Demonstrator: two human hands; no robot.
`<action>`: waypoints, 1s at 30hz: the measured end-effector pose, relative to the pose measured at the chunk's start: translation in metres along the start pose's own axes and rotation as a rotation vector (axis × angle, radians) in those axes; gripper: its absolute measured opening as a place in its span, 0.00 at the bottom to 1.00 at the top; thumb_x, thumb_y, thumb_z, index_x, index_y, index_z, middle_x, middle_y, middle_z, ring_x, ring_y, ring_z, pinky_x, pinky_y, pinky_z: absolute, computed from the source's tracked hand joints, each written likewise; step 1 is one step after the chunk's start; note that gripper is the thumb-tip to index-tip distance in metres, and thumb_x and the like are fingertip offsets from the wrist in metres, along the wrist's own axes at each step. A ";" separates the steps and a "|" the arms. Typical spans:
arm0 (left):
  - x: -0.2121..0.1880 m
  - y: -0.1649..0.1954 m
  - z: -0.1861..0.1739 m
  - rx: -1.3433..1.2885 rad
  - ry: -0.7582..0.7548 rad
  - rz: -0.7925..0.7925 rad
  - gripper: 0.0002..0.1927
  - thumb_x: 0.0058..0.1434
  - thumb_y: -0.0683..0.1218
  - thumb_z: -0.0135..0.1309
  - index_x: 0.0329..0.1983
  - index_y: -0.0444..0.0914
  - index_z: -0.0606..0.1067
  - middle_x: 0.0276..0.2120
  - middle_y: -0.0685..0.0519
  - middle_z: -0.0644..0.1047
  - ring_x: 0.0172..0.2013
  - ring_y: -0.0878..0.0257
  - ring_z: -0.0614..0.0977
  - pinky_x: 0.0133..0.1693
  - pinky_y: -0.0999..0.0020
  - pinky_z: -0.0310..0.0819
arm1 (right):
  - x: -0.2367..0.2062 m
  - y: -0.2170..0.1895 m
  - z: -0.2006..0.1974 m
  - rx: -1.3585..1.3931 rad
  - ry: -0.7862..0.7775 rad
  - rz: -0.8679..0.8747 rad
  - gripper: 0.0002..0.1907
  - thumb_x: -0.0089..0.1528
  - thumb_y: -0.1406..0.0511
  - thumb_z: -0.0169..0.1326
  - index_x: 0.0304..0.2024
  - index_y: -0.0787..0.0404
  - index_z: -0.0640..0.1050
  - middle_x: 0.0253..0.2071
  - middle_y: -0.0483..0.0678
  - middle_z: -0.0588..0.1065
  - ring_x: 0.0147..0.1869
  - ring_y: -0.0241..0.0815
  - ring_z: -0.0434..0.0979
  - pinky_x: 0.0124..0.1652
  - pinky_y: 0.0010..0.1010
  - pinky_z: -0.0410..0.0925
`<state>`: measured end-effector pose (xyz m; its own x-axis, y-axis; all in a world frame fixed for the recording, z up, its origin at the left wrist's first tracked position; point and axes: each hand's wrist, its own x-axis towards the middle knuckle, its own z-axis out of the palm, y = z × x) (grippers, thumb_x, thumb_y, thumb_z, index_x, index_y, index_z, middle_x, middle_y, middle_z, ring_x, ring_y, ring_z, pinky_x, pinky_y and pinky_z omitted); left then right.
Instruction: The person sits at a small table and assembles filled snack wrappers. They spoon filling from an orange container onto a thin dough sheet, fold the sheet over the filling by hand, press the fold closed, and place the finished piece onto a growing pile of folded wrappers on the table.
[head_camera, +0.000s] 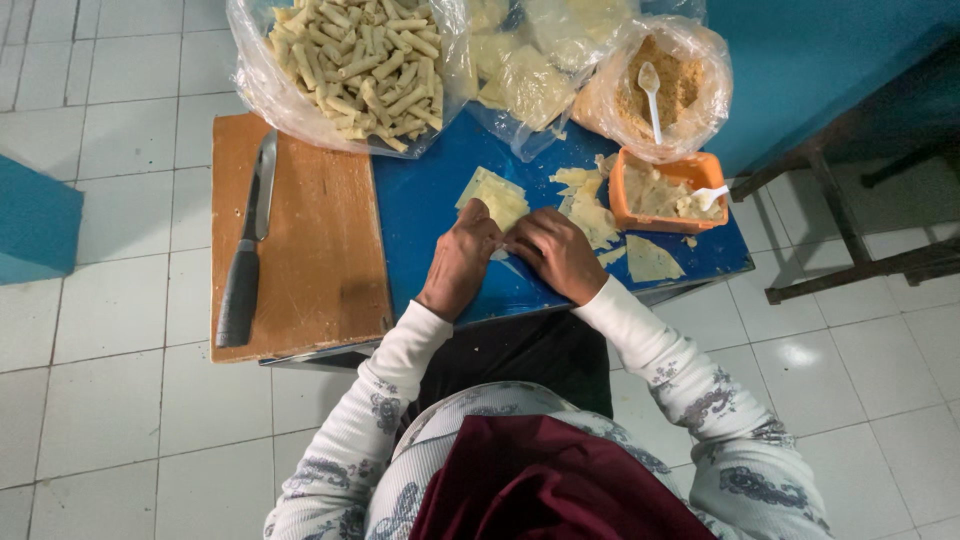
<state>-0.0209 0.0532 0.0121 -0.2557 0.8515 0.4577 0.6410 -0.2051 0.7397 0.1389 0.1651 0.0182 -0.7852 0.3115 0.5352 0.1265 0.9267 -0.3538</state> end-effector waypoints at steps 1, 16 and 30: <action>0.000 0.000 -0.001 -0.014 -0.006 -0.020 0.02 0.59 0.35 0.55 0.35 0.32 0.74 0.43 0.44 0.71 0.41 0.44 0.79 0.39 0.54 0.73 | 0.001 0.003 0.001 0.014 0.001 0.005 0.06 0.60 0.67 0.63 0.38 0.62 0.80 0.39 0.50 0.78 0.45 0.52 0.77 0.46 0.41 0.71; -0.001 -0.003 0.000 0.026 0.004 0.000 0.02 0.66 0.37 0.51 0.38 0.32 0.73 0.43 0.43 0.71 0.44 0.44 0.77 0.44 0.54 0.73 | -0.002 0.000 0.005 0.010 0.027 0.041 0.06 0.61 0.68 0.62 0.40 0.62 0.80 0.40 0.51 0.77 0.46 0.53 0.76 0.46 0.42 0.70; -0.028 0.017 0.001 0.158 0.049 0.021 0.15 0.62 0.35 0.53 0.52 0.29 0.69 0.49 0.39 0.67 0.50 0.41 0.74 0.48 0.52 0.72 | -0.016 -0.022 0.015 -0.488 -0.034 0.062 0.27 0.63 0.70 0.51 0.66 0.54 0.73 0.62 0.48 0.66 0.55 0.49 0.65 0.52 0.43 0.62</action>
<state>-0.0019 0.0267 0.0118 -0.2736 0.8226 0.4984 0.7511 -0.1410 0.6450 0.1393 0.1370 0.0062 -0.7858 0.3695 0.4959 0.4364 0.8995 0.0211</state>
